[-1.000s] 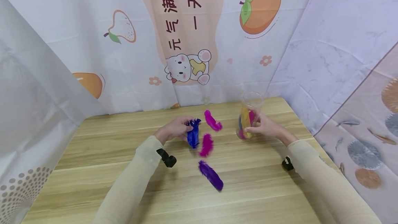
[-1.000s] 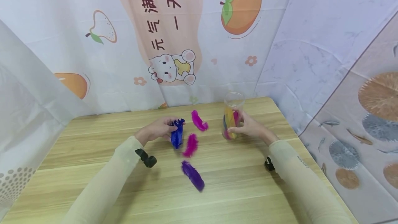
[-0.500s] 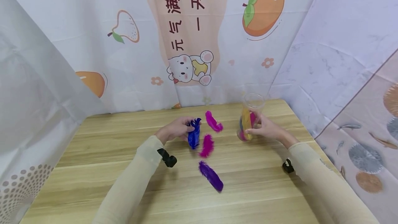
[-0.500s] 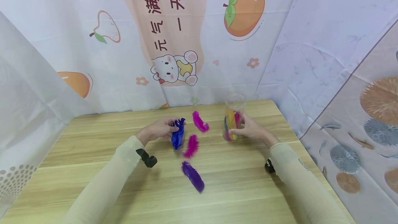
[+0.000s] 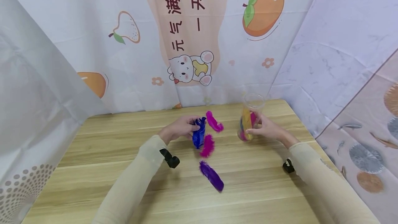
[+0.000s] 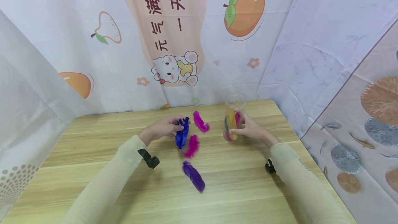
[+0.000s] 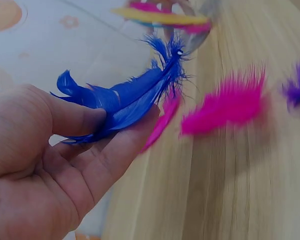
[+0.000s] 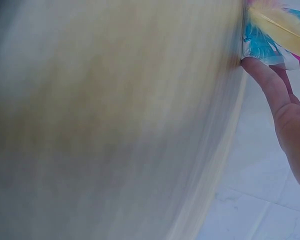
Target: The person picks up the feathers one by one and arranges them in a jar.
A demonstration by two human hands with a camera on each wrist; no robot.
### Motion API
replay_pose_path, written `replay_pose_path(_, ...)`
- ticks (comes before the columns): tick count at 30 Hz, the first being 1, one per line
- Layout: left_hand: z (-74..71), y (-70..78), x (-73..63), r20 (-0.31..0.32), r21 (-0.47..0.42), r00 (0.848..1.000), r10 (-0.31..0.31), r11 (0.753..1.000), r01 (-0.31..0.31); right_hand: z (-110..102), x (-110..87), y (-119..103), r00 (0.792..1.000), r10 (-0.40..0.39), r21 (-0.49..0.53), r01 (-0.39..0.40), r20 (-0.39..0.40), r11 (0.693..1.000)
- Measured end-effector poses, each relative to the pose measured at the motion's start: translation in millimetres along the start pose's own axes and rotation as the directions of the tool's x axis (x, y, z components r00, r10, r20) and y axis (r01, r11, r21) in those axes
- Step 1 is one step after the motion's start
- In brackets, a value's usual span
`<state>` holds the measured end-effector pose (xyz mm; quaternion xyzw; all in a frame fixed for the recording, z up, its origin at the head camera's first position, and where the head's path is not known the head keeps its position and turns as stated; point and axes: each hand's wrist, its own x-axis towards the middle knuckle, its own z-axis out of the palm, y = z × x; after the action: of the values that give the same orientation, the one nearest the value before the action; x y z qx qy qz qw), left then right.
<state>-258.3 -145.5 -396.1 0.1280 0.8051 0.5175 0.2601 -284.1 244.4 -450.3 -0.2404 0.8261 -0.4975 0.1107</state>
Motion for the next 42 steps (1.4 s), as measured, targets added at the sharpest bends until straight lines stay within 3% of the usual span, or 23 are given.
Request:
replay_pose_path(16, 17.2, 30.6, 1.3, 0.051, -0.075, 0.996, 0.067, 0.995, -0.063, -0.4, 0.6, -1.5, 1.000, -0.008, -0.019, 0.008, 0.001, 1.000)
replay_pose_path(23, 21.6, 43.2, 2.5, 0.023, -0.131, 0.994, 0.108, 0.986, -0.104, -0.4, 0.4, -1.4, 1.000, -0.010, -0.026, 0.010, 0.002, 1.000)
replay_pose_path(31, 28.1, 63.3, -0.7, -0.011, -0.097, 0.979, 0.202, 0.975, -0.202, -1.9, 0.8, 0.2, 1.000, -0.023, -0.010, 0.024, 0.016, 1.000)
replay_pose_path(37, 33.6, 69.1, -0.5, 0.017, -0.085, 0.971, 0.239, 0.968, -0.237, -1.3, 1.2, -0.1, 1.000, -0.010, -0.002, 0.010, 0.027, 1.000)
replay_pose_path(42, 39.1, 74.7, 3.8, 0.000, -0.087, 0.961, 0.277, 0.957, -0.276, -1.7, 1.6, 1.0, 0.999, -0.019, -0.001, 0.019, 0.025, 1.000)
